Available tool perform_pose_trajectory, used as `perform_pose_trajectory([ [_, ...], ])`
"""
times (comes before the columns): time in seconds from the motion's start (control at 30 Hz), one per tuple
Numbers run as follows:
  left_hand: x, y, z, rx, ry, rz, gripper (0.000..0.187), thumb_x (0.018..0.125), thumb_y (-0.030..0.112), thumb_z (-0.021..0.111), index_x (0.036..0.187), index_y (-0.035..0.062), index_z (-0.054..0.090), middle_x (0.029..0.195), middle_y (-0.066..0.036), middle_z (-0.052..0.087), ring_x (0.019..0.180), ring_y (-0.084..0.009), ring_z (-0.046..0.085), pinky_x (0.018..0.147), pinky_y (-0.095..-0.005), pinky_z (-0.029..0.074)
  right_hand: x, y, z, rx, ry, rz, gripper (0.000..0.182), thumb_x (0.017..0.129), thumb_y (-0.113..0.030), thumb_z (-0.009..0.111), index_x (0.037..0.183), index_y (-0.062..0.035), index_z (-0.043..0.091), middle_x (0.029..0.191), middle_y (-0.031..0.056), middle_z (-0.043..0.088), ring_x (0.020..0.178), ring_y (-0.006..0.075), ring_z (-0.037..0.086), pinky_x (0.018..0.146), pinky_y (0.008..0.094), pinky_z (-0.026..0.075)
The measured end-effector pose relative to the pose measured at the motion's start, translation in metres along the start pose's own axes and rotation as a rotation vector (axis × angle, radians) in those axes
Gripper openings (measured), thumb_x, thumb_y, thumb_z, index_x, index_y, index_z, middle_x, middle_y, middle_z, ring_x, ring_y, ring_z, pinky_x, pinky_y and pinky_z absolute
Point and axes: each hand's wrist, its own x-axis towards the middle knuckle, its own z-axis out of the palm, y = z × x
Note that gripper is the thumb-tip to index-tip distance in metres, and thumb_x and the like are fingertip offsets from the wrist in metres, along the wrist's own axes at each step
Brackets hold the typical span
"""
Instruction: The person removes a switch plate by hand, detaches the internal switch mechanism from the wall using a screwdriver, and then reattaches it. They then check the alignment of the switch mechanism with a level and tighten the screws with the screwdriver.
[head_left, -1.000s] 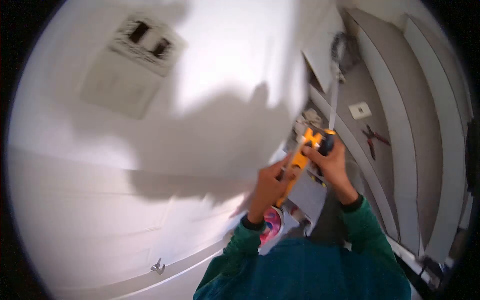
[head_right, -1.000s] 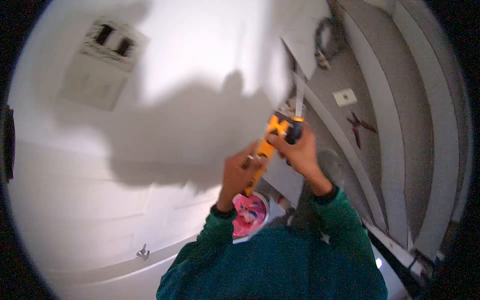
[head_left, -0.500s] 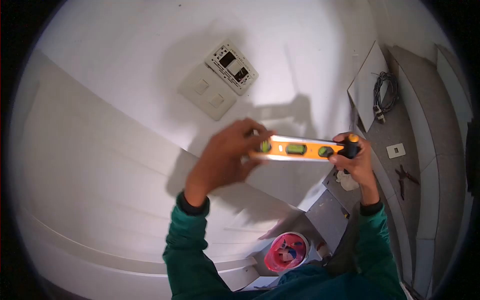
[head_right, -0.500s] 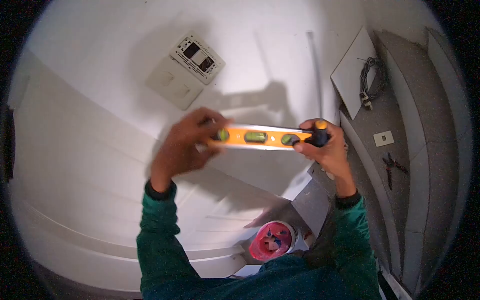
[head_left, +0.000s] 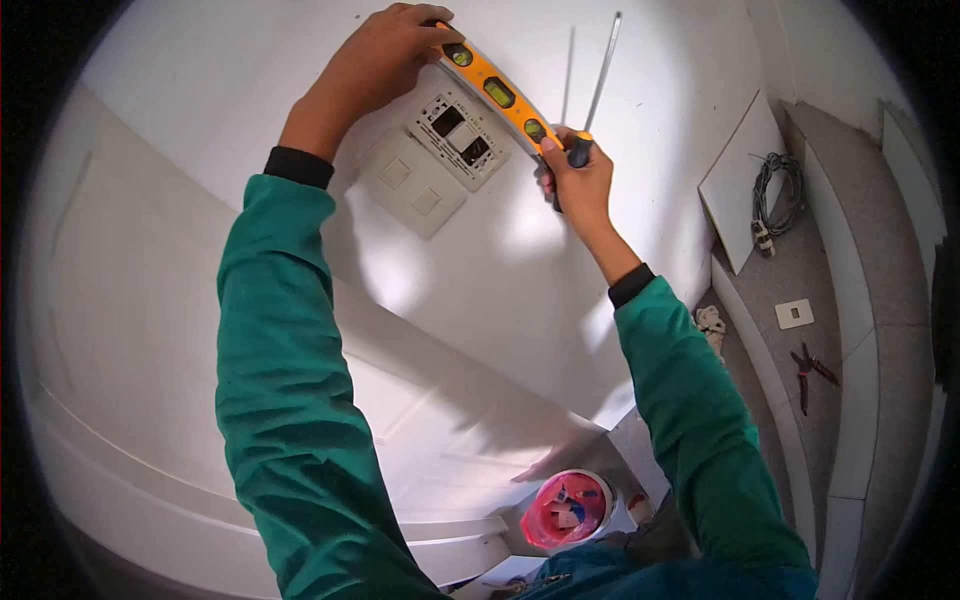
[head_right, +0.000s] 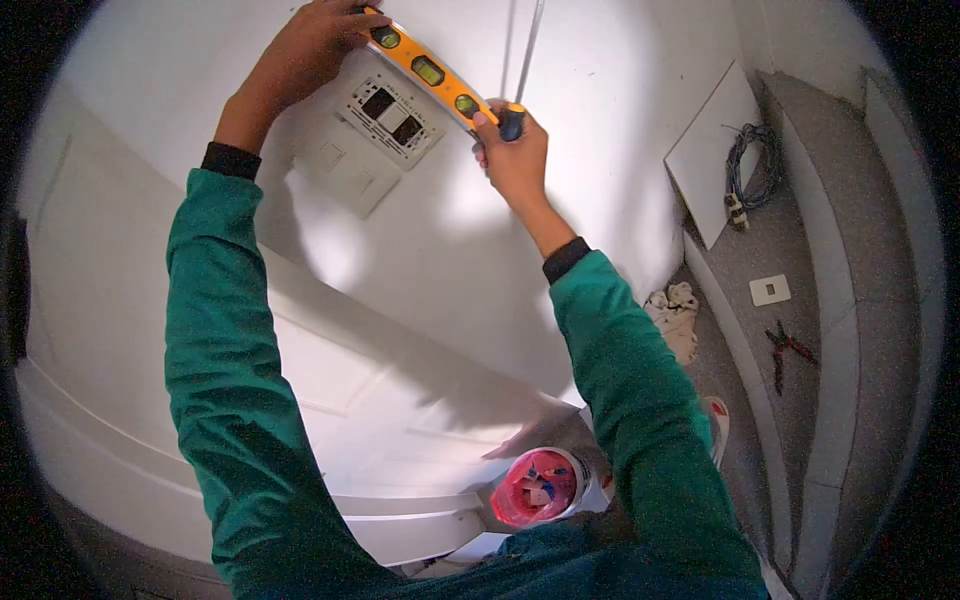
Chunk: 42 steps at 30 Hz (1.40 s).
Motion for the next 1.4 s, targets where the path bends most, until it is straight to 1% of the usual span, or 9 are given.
perform_pose_trajectory([
  [0.17,-0.002,-0.003,0.009,-0.021,-0.041,-0.043,0.021,0.088,0.009,0.06,0.107,0.0097,0.069,0.127,-0.013,0.058,0.12,-0.0307,0.049,0.104,-0.0444,0.036,-0.002,0.024,0.008,-0.158,0.175,-0.184,0.027,0.086,-0.018,0.071,0.099,0.0019,0.057,0.068,0.004,0.058,0.049,0.0077,0.051,0.042,0.0225,0.04],
  [0.23,-0.008,-0.027,0.029,-0.011,0.26,0.18,0.03,0.084,0.01,0.064,0.112,0.0167,0.066,0.12,-0.004,0.062,0.108,-0.0223,0.056,0.099,-0.0372,0.041,-0.003,0.031,0.003,-0.214,0.132,-0.167,0.028,0.085,-0.017,0.072,0.1,0.0007,0.056,0.074,0.0045,0.06,0.057,0.0077,0.053,0.05,0.023,0.044],
  [0.27,-0.006,-0.026,0.027,-0.002,0.262,0.183,0.03,0.084,0.01,0.064,0.112,0.0167,0.066,0.12,-0.004,0.062,0.108,-0.0223,0.056,0.099,-0.0372,0.041,-0.002,0.029,0.002,-0.271,0.09,-0.152,0.029,0.083,-0.015,0.074,0.1,-0.0005,0.055,0.08,0.005,0.061,0.065,0.0078,0.056,0.058,0.0235,0.047],
  [0.33,-0.009,-0.024,0.024,-0.162,0.242,0.043,0.035,0.086,0.007,0.05,0.117,0.0143,0.063,0.115,-0.005,0.064,0.107,-0.0235,0.056,0.102,-0.0385,0.035,-0.004,0.027,-0.004,-0.236,0.054,-0.142,0.037,0.079,-0.016,0.078,0.102,-0.0005,0.054,0.084,0.0041,0.063,0.066,0.0077,0.054,0.062,0.0234,0.047],
  [0.43,-0.006,-0.019,0.027,-0.116,0.314,0.082,0.044,0.08,0.005,0.044,0.12,0.0127,0.06,0.112,-0.006,0.064,0.104,-0.0243,0.055,0.101,-0.0393,0.034,-0.006,0.017,-0.009,-0.38,-0.056,-0.252,0.046,0.071,-0.015,0.084,0.103,-0.0013,0.054,0.097,0.0058,0.065,0.065,0.0078,0.052,0.063,0.0231,0.048],
  [0.6,-0.005,-0.016,0.024,-0.103,0.275,0.057,0.044,0.078,0.006,0.044,0.119,0.0124,0.061,0.105,-0.006,0.065,0.102,-0.0242,0.054,0.097,-0.0383,0.034,-0.004,0.015,-0.014,-0.331,-0.106,-0.222,0.048,0.071,-0.013,0.083,0.105,-0.0021,0.051,0.098,0.005,0.064,0.066,0.0067,0.051,0.063,0.0216,0.047],
  [1.07,0.004,-0.002,0.02,-0.027,0.182,-0.005,0.037,0.077,0.005,0.052,0.111,0.0136,0.066,0.116,0.002,0.062,0.101,-0.0227,0.053,0.093,-0.0364,0.033,0.001,0.025,-0.026,-0.257,-0.211,-0.335,0.051,0.076,-0.011,0.079,0.118,0.0044,0.056,0.091,0.0035,0.056,0.058,0.0049,0.049,0.054,0.0195,0.044],
  [1.2,0.008,0.001,0.02,-0.025,0.153,-0.048,0.038,0.075,0.005,0.052,0.109,0.0134,0.067,0.115,0.002,0.063,0.1,-0.0222,0.052,0.092,-0.0353,0.032,0.002,0.024,-0.031,-0.116,-0.291,-0.155,0.05,0.074,-0.007,0.078,0.118,0.0059,0.058,0.109,0.0064,0.052,0.063,0.0054,0.054,0.056,0.0214,0.047],
  [1.4,0.01,0.005,0.018,-0.004,0.132,-0.075,0.041,0.073,0.004,0.05,0.109,0.0142,0.067,0.115,0.001,0.063,0.101,-0.0218,0.052,0.092,-0.0352,0.032,0.005,0.029,-0.034,-0.203,-0.268,-0.319,0.052,0.072,-0.004,0.079,0.118,0.0057,0.057,0.109,0.0084,0.054,0.069,0.0129,0.063,0.064,0.0252,0.052],
])
